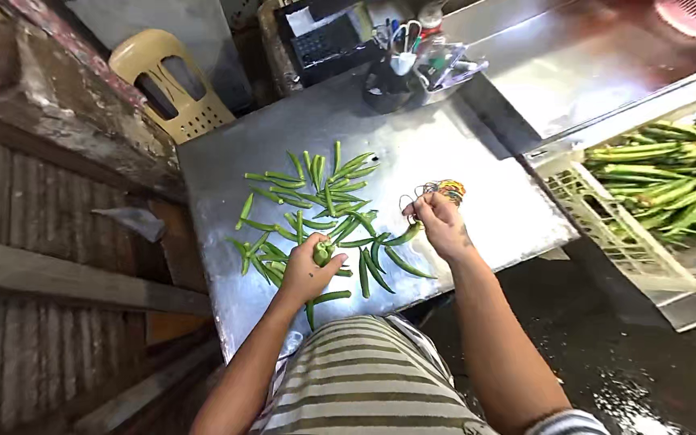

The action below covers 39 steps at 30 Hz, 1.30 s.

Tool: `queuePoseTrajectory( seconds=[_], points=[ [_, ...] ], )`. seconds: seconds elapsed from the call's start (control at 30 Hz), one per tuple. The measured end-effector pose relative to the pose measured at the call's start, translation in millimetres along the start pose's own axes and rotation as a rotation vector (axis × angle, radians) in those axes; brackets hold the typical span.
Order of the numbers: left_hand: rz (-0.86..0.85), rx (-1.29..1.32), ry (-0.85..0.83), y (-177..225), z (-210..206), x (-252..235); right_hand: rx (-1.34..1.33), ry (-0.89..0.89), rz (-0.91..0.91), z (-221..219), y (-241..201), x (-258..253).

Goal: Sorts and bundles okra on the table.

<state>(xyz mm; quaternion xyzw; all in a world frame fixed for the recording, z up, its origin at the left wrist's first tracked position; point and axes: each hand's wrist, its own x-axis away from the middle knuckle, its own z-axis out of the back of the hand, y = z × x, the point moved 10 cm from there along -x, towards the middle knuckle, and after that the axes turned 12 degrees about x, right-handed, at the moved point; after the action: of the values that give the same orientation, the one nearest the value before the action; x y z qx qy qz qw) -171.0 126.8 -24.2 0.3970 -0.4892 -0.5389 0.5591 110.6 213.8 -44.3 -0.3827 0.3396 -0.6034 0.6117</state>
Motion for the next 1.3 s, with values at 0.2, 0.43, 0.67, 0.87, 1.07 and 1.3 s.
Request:
queuePoseTrajectory(
  seconds=[0.2,0.43,0.67,0.87,1.07,1.3],
  points=[
    [0.061,-0.042,-0.026,-12,-14,-6,-0.865,-0.322,-0.079,-60,-35,70],
    [0.149,-0.261,-0.098,-11,-30,-6,-0.582,-0.26,-0.073,-66,-46,76],
    [0.263,-0.615,-0.314,5,-52,-1,0.199,-0.498,0.437,-107,-92,73],
    [0.053,0.206,-0.373,28,-50,13,-0.37,-0.811,0.373,-98,-78,94],
    [0.112,1.056,-0.074,8,-38,12,-1.139,-0.655,0.343,-71,-98,112],
    [0.211,0.743,-0.125,5,-42,7,-0.226,-0.66,0.285,-80,-74,104]
  ],
)
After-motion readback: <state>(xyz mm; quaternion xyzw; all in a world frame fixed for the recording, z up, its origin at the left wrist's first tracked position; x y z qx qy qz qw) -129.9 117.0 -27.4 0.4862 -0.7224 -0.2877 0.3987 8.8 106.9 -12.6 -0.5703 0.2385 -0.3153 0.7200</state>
